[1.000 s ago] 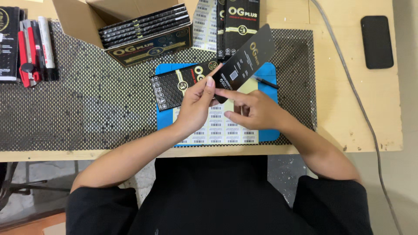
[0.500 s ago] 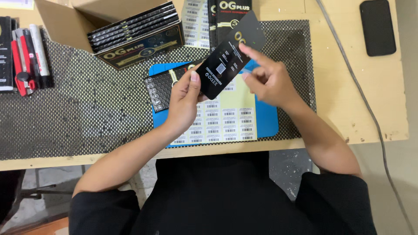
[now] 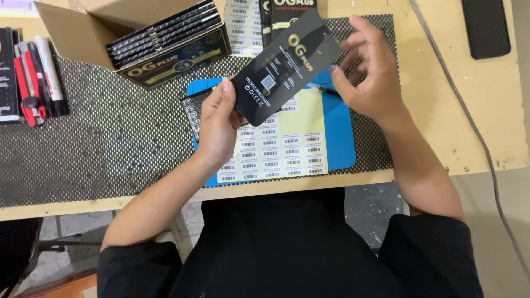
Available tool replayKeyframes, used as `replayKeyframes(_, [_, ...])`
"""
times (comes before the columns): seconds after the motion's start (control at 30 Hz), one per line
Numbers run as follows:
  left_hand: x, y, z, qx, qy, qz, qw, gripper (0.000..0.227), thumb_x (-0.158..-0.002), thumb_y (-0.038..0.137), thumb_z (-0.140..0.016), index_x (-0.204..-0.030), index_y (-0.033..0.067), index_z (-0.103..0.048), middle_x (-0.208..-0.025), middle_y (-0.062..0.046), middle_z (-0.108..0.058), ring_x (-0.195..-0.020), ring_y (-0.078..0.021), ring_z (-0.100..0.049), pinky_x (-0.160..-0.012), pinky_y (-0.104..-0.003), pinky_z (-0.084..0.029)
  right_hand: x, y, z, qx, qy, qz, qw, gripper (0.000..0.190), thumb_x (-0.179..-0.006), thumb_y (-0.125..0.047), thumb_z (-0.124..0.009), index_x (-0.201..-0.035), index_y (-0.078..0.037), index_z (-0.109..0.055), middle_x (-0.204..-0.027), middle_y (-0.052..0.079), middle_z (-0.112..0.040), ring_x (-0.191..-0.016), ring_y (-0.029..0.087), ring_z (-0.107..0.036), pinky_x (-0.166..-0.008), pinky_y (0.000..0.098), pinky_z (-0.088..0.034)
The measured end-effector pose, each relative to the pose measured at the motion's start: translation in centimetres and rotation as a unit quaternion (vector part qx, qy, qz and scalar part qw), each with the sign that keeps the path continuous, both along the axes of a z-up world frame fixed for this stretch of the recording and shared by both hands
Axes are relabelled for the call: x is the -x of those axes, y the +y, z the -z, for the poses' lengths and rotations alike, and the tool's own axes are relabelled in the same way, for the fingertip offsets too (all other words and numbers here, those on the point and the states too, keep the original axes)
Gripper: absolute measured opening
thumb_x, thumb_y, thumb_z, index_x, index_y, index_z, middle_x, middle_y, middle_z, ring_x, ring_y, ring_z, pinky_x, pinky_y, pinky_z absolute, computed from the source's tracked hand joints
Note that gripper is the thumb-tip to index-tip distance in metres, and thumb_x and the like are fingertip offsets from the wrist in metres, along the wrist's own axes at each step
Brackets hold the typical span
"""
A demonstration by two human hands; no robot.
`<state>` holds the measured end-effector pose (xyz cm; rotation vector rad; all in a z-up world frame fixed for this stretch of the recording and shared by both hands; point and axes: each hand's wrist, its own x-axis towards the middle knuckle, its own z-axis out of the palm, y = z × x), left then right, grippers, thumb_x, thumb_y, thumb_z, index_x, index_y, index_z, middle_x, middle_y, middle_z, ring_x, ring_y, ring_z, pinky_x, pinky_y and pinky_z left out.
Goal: The person repeatedly unpacks small black boxes, removes a gold-colored electronic component, and writes on a label with a pen. The person then places the component back into the box and repeats the process with several other units.
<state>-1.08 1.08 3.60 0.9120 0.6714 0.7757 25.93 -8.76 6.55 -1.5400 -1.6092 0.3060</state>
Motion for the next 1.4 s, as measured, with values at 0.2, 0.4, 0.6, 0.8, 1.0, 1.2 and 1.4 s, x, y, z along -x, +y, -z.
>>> replayKeyframes(0.2, [0.0,0.1,0.2,0.046,-0.062,0.040,0.996,0.037,-0.107,0.030,-0.048,-0.109,0.0012,-0.071,-0.094,-0.007,-0.072,-0.076,-0.0149,-0.069,-0.058,-0.027,-0.056,-1.7,0.4,0.4,-0.163,-0.165,-0.053,0.971,0.021,-0.102,-0.006,-0.081,-0.118,-0.004,-0.068,-0.135,0.024,-0.044,-0.128,0.041,-0.048,-0.101,0.0532,-0.044])
replayKeyframes(0.4, [-0.3,0.5,-2.8,0.100,0.043,0.189,0.976,0.055,-0.101,0.040,-0.043,-0.121,-0.0066,-0.065,-0.105,-0.025,-0.076,-0.083,-0.0352,-0.077,-0.064,-0.038,-0.066,-3.1,-0.2,0.8,-0.208,-0.066,-0.112,0.969,0.041,-0.090,-0.051,-0.069,-0.088,-0.009,-0.070,-0.135,0.018,-0.041,-0.128,0.035,-0.044,-0.103,0.0506,-0.041])
replayKeyframes(0.6, [0.3,0.3,0.1,-0.140,0.042,0.357,0.922,0.041,-0.110,0.018,-0.046,-0.150,0.0274,-0.045,-0.132,-0.010,-0.067,-0.118,-0.0205,-0.068,-0.094,-0.033,-0.058,-2.0,-1.2,0.2,-0.125,0.084,-0.177,0.973,0.028,-0.100,-0.040,-0.063,-0.090,-0.014,-0.056,-0.142,0.018,-0.043,-0.135,0.024,-0.043,-0.116,0.0395,-0.045])
replayKeyframes(0.8, [-0.2,-0.1,-1.3,-0.232,0.091,0.418,0.873,0.053,-0.100,0.063,-0.032,-0.094,0.0141,-0.051,-0.085,0.004,-0.043,-0.079,-0.0092,-0.041,-0.073,-0.025,-0.037,0.1,-1.5,-0.1,0.019,0.182,-0.125,0.975,0.021,-0.096,-0.012,-0.072,-0.085,-0.005,-0.056,-0.132,0.019,-0.054,-0.108,0.021,-0.056,-0.098,0.0316,-0.052])
replayKeyframes(1.0, [-0.3,-0.4,0.2,-0.237,0.084,0.348,0.903,0.040,-0.096,0.040,-0.062,-0.117,0.0065,-0.068,-0.108,-0.007,-0.077,-0.089,-0.0188,-0.078,-0.067,-0.028,-0.068,0.1,-0.7,1.4,0.034,0.253,-0.135,0.958,0.077,-0.107,-0.064,-0.042,-0.125,0.009,-0.057,-0.125,0.015,-0.055,-0.114,0.024,-0.056,-0.096,0.0348,-0.048])
replayKeyframes(1.2, [0.8,1.2,-2.3,-0.223,0.085,0.158,0.958,0.045,-0.099,0.042,-0.059,-0.124,0.0048,-0.061,-0.122,-0.016,-0.072,-0.107,-0.0298,-0.078,-0.082,-0.038,-0.073,0.9,0.0,-0.4,0.065,-0.029,-0.102,0.992,0.017,-0.103,-0.003,-0.066,-0.115,0.009,-0.067,-0.111,0.022,-0.068,-0.105,0.032,-0.065,-0.085,0.0403,-0.052])
replayKeyframes(1.4, [0.9,1.4,-1.8,-0.192,0.093,0.020,0.977,0.041,-0.095,0.043,-0.068,-0.114,0.0066,-0.067,-0.110,-0.002,-0.072,-0.100,-0.0140,-0.070,-0.083,-0.028,-0.062,1.5,1.7,4.8,0.018,-0.337,-0.142,0.931,0.019,-0.106,-0.028,-0.072,-0.115,-0.012,-0.077,-0.127,0.004,-0.066,-0.126,0.033,-0.050,-0.101,0.0500,-0.034])
